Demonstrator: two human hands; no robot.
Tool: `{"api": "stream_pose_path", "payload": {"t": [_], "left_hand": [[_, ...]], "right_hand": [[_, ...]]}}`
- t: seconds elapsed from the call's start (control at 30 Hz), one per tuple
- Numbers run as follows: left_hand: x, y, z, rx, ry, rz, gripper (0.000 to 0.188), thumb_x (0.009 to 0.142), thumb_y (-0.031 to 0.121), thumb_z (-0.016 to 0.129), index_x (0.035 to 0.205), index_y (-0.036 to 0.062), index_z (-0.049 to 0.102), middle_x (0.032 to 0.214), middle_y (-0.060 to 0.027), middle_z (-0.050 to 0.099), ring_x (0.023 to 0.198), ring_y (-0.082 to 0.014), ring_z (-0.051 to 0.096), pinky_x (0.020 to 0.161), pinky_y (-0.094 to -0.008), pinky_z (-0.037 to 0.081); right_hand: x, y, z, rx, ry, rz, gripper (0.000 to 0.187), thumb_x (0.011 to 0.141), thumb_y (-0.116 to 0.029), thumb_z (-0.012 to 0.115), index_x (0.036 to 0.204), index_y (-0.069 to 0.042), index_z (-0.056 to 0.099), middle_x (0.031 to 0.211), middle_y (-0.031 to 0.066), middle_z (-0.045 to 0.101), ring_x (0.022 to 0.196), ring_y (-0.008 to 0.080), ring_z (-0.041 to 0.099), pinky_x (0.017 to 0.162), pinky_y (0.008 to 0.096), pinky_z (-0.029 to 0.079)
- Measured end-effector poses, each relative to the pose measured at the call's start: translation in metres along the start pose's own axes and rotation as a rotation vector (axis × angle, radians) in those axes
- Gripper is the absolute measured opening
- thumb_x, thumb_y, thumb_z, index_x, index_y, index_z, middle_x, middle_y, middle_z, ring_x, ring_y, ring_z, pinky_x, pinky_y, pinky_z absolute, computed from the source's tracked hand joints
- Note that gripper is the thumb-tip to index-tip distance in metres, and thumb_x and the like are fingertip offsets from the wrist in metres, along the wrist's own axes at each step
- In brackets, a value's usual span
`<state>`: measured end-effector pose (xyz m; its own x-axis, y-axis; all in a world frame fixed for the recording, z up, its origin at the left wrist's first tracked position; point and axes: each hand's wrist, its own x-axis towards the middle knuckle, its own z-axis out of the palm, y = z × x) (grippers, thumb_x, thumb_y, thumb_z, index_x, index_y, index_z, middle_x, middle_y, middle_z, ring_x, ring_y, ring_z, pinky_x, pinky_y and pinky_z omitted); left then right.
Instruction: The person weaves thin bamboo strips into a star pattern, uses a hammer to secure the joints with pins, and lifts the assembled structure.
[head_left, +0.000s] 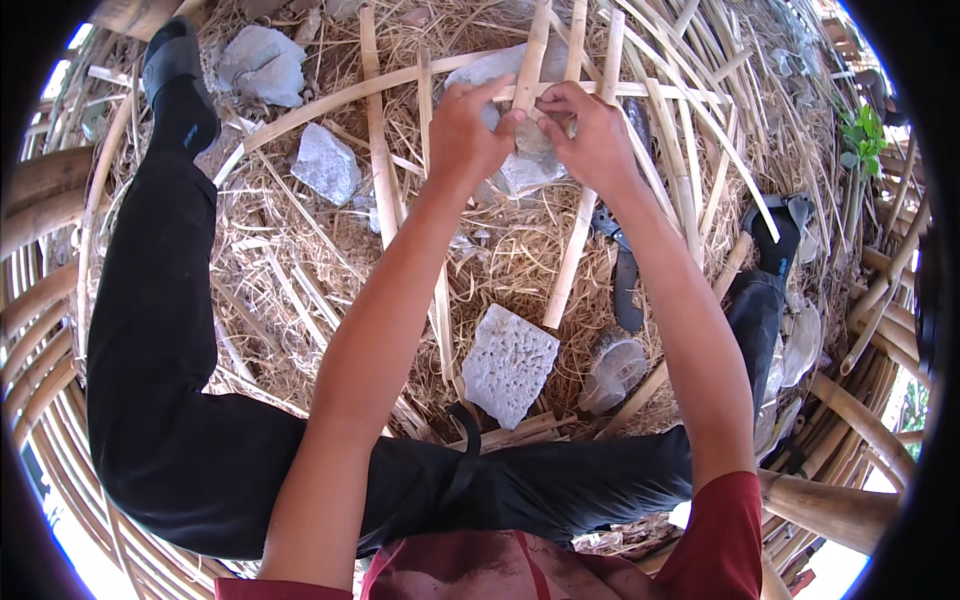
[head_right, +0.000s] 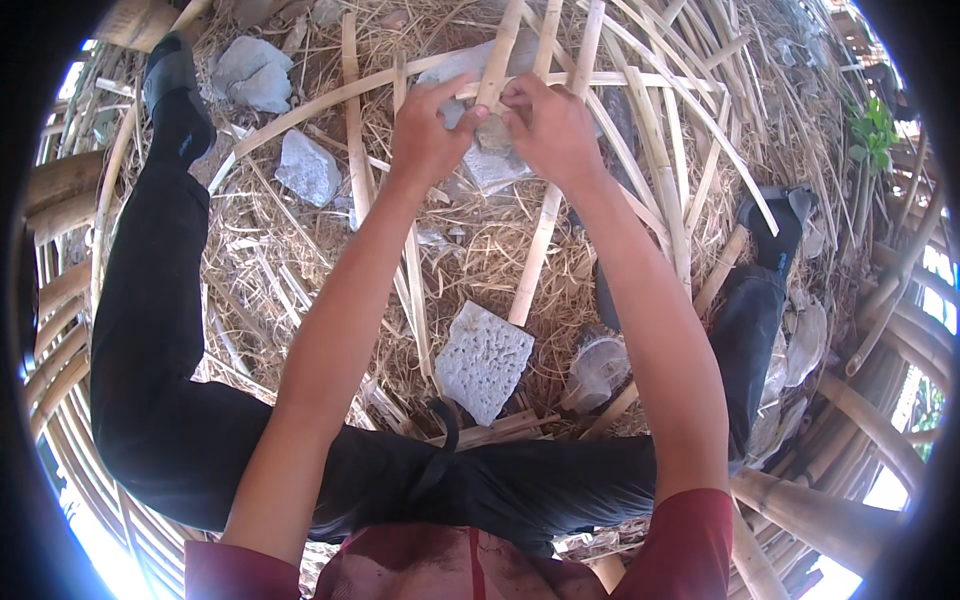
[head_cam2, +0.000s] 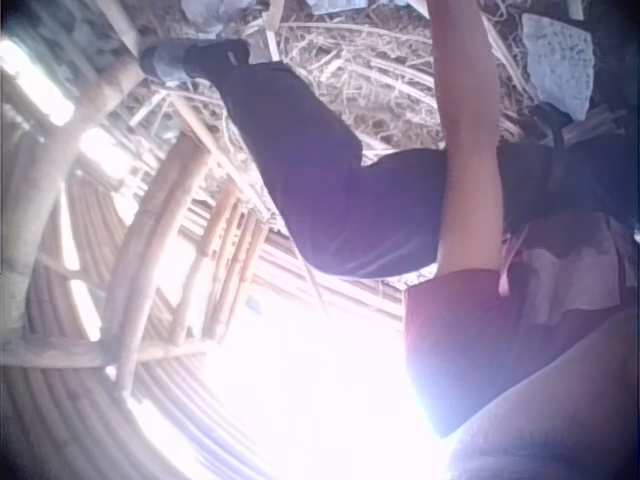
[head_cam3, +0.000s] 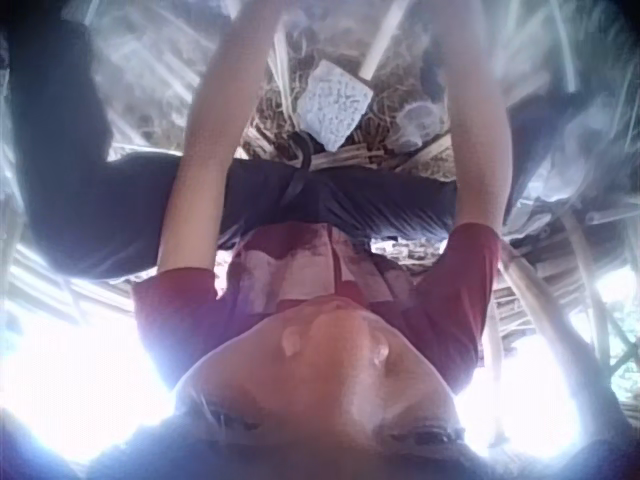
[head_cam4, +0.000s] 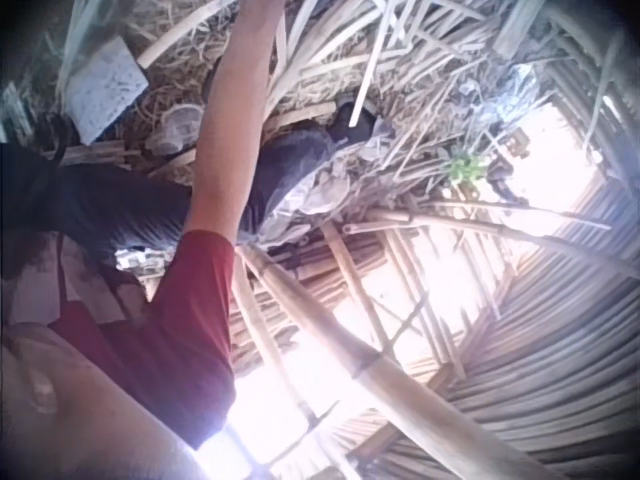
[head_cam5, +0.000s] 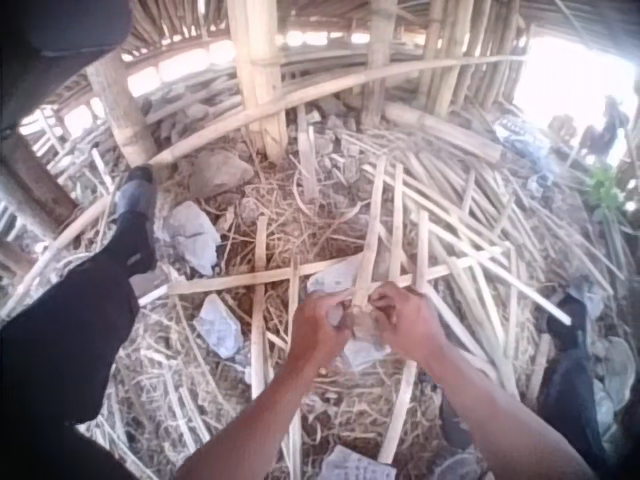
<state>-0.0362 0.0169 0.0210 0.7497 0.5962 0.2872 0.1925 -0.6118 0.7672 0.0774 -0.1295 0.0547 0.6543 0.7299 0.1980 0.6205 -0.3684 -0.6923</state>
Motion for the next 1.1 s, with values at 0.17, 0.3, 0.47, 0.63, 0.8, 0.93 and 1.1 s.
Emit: {"api": "stream_pose_path", "payload": {"t": [0.17, 0.3, 0.47, 0.63, 0.8, 0.93, 1.1], "left_hand": [[0.008, 0.012, -0.016, 0.249, -0.209, 0.072, 0.033, 0.093, 0.031, 0.075, 0.125, 0.0271, 0.076, 0.114, -0.0158, 0.068, 0.093, -0.0288, 0.069, 0.081, -0.0399, 0.057], [0.022, 0.01, -0.027, 0.337, -0.308, 0.113, 0.029, 0.094, 0.032, 0.073, 0.122, 0.0265, 0.078, 0.113, -0.0164, 0.069, 0.101, -0.0335, 0.07, 0.085, -0.0439, 0.057], [0.018, 0.013, -0.024, 0.316, -0.282, 0.118, 0.03, 0.093, 0.033, 0.074, 0.123, 0.0256, 0.077, 0.115, -0.018, 0.069, 0.103, -0.0338, 0.069, 0.088, -0.042, 0.056], [0.019, 0.01, -0.025, 0.282, -0.288, 0.124, 0.032, 0.093, 0.034, 0.075, 0.124, 0.0258, 0.077, 0.116, -0.0179, 0.069, 0.106, -0.0345, 0.069, 0.091, -0.0424, 0.055], [0.017, 0.004, -0.023, 0.249, -0.268, 0.135, 0.035, 0.092, 0.035, 0.075, 0.126, 0.0258, 0.076, 0.12, -0.0179, 0.066, 0.108, -0.0336, 0.067, 0.092, -0.0415, 0.054], [0.025, -0.007, -0.025, 0.142, -0.338, 0.107, 0.039, 0.09, 0.03, 0.076, 0.129, 0.026, 0.075, 0.124, -0.0167, 0.063, 0.104, -0.0309, 0.065, 0.093, -0.0388, 0.052], [0.035, 0.008, -0.038, 0.183, -0.338, 0.286, 0.039, 0.082, 0.025, 0.079, 0.121, 0.0159, 0.078, 0.127, -0.0169, 0.062, 0.114, -0.0332, 0.063, 0.099, -0.0423, 0.05]], "right_hand": [[0.0, -0.008, 0.001, -0.031, -0.005, 0.035, 0.027, 0.085, -0.006, 0.075, 0.109, -0.005, 0.063, 0.103, 0.0127, 0.075, 0.093, 0.0244, 0.076, 0.083, 0.0357, 0.059], [0.0, -0.008, 0.005, 0.082, 0.066, -0.028, 0.019, 0.079, -0.002, 0.07, 0.097, -0.003, 0.062, 0.087, 0.0159, 0.072, 0.089, 0.0353, 0.068, 0.082, 0.0452, 0.055], [-0.004, -0.004, 0.003, 0.042, 0.059, -0.013, 0.016, 0.08, -0.003, 0.07, 0.094, -0.005, 0.064, 0.082, 0.0135, 0.069, 0.087, 0.034, 0.068, 0.081, 0.0452, 0.055], [-0.005, -0.004, 0.005, 0.041, 0.07, -0.027, 0.012, 0.08, -0.003, 0.069, 0.091, -0.006, 0.065, 0.08, 0.013, 0.068, 0.088, 0.0333, 0.068, 0.081, 0.0449, 0.055], [-0.005, -0.006, 0.003, 0.075, 0.066, -0.023, 0.012, 0.08, -0.001, 0.067, 0.092, -0.004, 0.065, 0.084, 0.0154, 0.071, 0.09, 0.0343, 0.068, 0.083, 0.045, 0.056], [0.0, -0.001, -0.013, 0.076, -0.053, -0.021, 0.017, 0.081, 0.001, 0.061, 0.096, -0.004, 0.066, 0.089, 0.0142, 0.073, 0.098, 0.0349, 0.067, 0.086, 0.0462, 0.056], [-0.003, -0.002, -0.016, 0.06, -0.031, 0.008, 0.018, 0.078, -0.001, 0.067, 0.096, -0.005, 0.064, 0.093, 0.0124, 0.074, 0.1, 0.0353, 0.066, 0.089, 0.0459, 0.056]]}}
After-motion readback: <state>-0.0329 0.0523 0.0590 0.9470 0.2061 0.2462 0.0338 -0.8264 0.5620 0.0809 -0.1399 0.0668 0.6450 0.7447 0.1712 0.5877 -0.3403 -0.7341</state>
